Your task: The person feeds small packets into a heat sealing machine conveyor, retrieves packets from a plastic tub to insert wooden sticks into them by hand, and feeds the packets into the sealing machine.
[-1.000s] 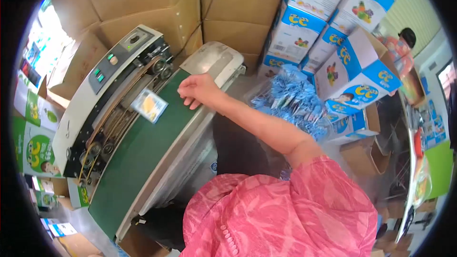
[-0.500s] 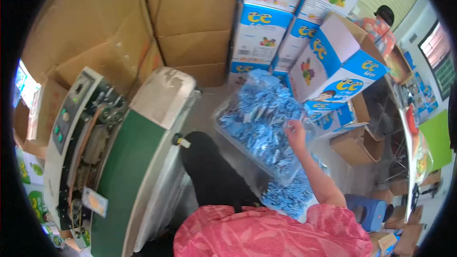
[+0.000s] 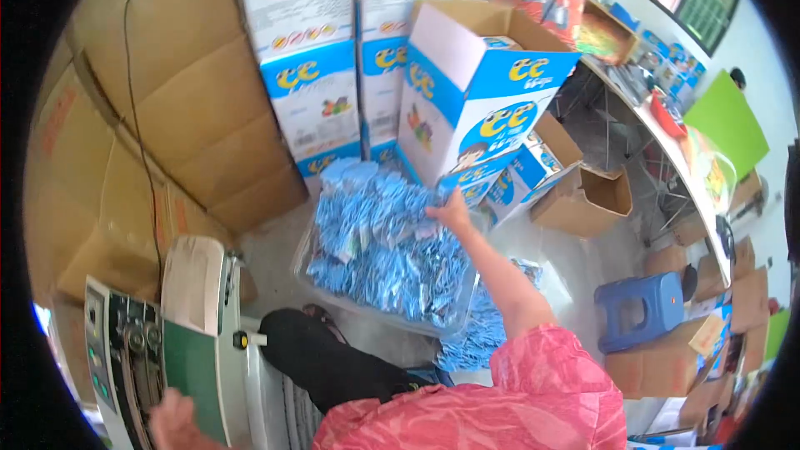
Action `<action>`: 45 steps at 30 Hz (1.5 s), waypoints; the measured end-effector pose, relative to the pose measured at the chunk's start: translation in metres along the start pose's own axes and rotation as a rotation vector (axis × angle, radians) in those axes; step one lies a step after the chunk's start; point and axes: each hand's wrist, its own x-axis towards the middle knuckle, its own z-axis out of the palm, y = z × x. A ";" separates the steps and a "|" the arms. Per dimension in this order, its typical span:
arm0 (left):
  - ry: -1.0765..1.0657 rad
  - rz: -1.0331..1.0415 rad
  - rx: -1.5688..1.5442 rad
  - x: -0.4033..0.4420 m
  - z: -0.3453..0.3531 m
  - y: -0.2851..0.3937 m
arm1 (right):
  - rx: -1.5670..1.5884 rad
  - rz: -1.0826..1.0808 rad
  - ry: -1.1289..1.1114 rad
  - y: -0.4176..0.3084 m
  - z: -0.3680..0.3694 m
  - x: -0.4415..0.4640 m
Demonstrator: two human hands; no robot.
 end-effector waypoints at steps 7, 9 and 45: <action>-0.708 0.321 -0.014 -0.019 0.034 -0.042 | 0.554 0.342 -0.239 0.051 0.018 0.015; -0.750 0.347 0.015 -0.022 0.041 -0.045 | 0.448 0.348 -0.231 0.051 0.018 0.015; -0.919 0.231 0.084 -0.070 0.091 -0.153 | -0.163 0.013 -0.022 0.066 -0.048 -0.005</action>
